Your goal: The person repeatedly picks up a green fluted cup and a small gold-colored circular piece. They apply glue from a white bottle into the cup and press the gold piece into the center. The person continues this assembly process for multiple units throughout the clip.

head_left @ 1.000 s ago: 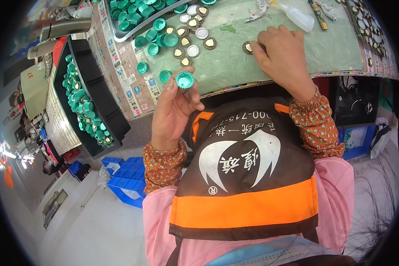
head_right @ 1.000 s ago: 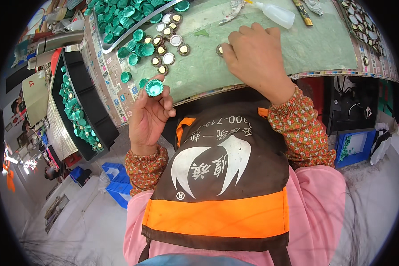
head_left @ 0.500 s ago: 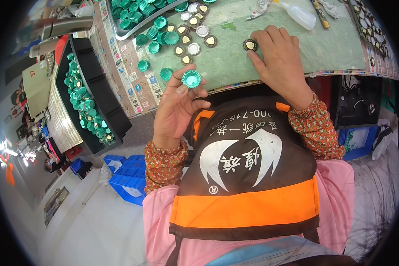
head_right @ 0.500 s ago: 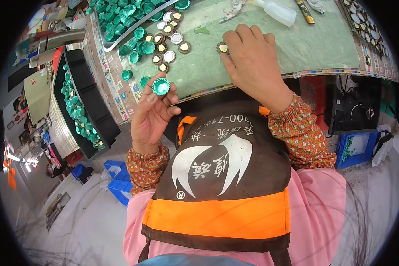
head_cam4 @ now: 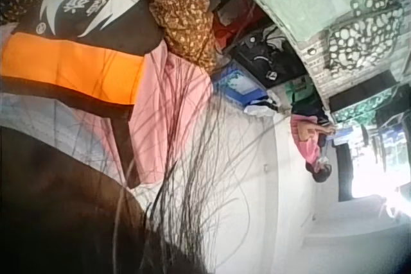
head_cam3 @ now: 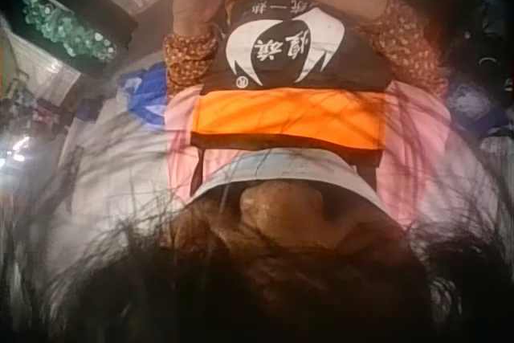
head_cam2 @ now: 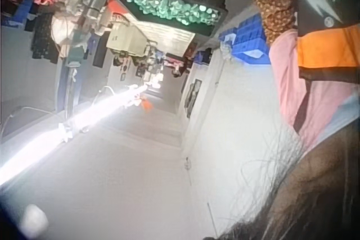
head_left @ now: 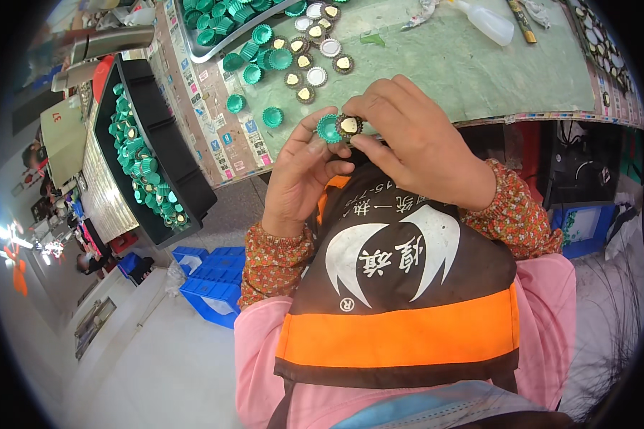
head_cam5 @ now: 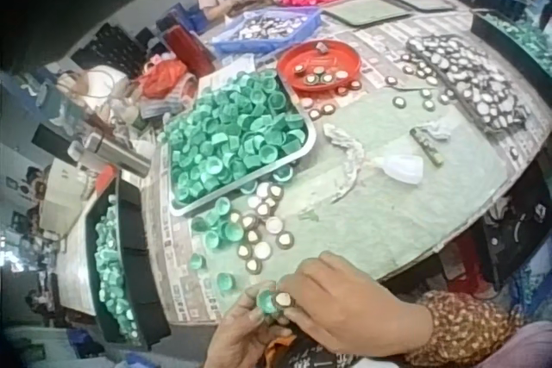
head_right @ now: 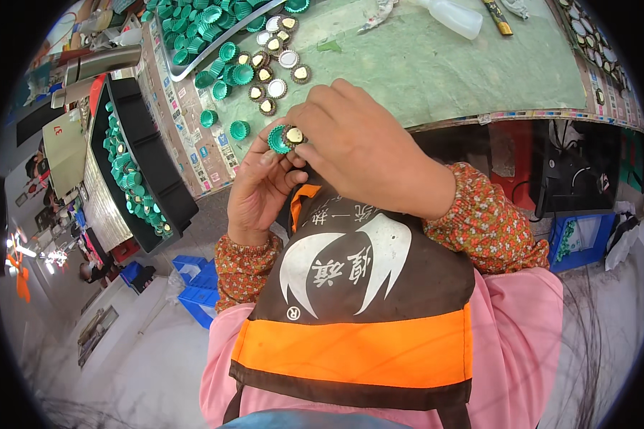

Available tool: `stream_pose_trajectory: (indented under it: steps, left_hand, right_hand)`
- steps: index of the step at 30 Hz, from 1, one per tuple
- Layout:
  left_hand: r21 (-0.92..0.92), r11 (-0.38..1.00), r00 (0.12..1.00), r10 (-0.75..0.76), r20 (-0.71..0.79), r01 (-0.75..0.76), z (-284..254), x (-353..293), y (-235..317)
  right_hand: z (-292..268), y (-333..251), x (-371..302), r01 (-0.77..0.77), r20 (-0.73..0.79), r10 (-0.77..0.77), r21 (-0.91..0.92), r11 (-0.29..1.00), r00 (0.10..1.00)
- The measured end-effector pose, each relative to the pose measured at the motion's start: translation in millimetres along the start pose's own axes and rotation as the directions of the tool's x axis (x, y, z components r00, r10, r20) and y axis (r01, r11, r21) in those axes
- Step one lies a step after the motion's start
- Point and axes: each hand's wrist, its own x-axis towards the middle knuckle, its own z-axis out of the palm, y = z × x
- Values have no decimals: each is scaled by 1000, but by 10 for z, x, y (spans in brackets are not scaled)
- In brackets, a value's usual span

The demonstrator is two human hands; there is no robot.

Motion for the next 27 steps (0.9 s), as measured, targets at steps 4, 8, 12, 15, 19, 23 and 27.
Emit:
stream_pose_trajectory:
  steps: [4,8,12,15,19,23,27]
  left_hand:
    - [87,995,997,50,-64,-45,106,-27,-48]
    - [136,990,998,35,-58,-27,137,-33,-90]
    - [90,996,998,14,-57,-9,66,-52,-115]
    - [78,997,997,2,-71,4,51,-51,-123]
    - [66,998,999,-6,-41,9,28,-33,-124]
    - [47,999,999,-16,-45,18,43,-47,-132]
    - [65,997,998,-27,-50,30,39,-62,-145]
  right_hand:
    - [100,-71,-35,-25,-5,25,-30,999,1000]
    - [170,-63,-78,-51,22,53,-63,997,998]
    - [201,-49,-97,-37,16,38,-54,998,999]
    - [188,-59,-102,-39,29,40,-38,999,999]
    - [166,-44,-112,-28,12,29,-59,998,1000]
    - [135,-73,-112,-12,29,14,-68,998,999]
    - [177,-65,-137,15,32,-12,-86,996,999]
